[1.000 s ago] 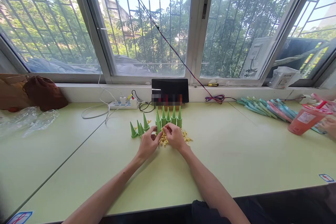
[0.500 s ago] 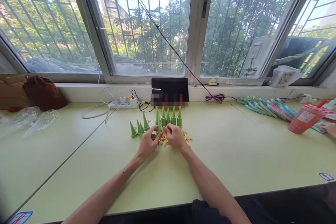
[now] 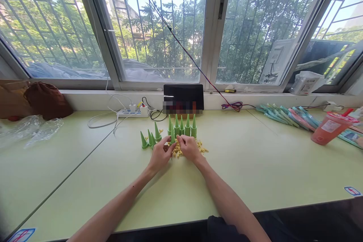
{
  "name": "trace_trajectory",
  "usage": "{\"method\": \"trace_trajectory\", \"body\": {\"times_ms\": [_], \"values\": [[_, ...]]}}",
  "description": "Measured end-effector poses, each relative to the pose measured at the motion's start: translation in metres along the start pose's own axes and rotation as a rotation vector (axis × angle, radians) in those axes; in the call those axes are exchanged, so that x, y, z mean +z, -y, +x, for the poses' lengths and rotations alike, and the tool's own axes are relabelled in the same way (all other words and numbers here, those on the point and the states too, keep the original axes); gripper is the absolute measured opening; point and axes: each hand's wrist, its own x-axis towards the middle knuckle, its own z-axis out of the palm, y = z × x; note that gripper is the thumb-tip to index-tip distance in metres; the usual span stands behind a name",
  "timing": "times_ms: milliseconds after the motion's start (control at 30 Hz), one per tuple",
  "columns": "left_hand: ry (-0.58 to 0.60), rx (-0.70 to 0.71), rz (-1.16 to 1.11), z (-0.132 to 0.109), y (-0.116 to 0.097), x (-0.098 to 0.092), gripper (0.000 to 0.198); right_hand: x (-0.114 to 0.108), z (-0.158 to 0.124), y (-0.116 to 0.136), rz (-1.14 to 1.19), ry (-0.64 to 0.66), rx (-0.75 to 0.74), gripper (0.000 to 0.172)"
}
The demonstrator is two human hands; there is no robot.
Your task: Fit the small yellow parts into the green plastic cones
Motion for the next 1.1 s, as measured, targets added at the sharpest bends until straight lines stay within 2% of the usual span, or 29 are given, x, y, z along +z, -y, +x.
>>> {"method": "trace_trajectory", "body": {"times_ms": [167, 500, 833, 1100], "values": [[0.012, -0.004, 0.015, -0.001, -0.004, 0.001, 0.034, -0.002, 0.000, 0.004, 0.043, -0.036, 0.001, 0.047], [0.001, -0.030, 0.001, 0.000, -0.006, 0.000, 0.036, -0.007, -0.003, 0.012, 0.201, -0.015, -0.018, 0.024], [0.036, 0.023, 0.043, -0.001, 0.003, 0.002, 0.035, -0.003, -0.001, 0.002, 0.092, -0.050, 0.014, 0.038], [0.071, 0.035, 0.017, -0.001, 0.006, 0.003, 0.032, -0.002, 0.002, 0.000, 0.030, -0.068, 0.031, 0.042]]}}
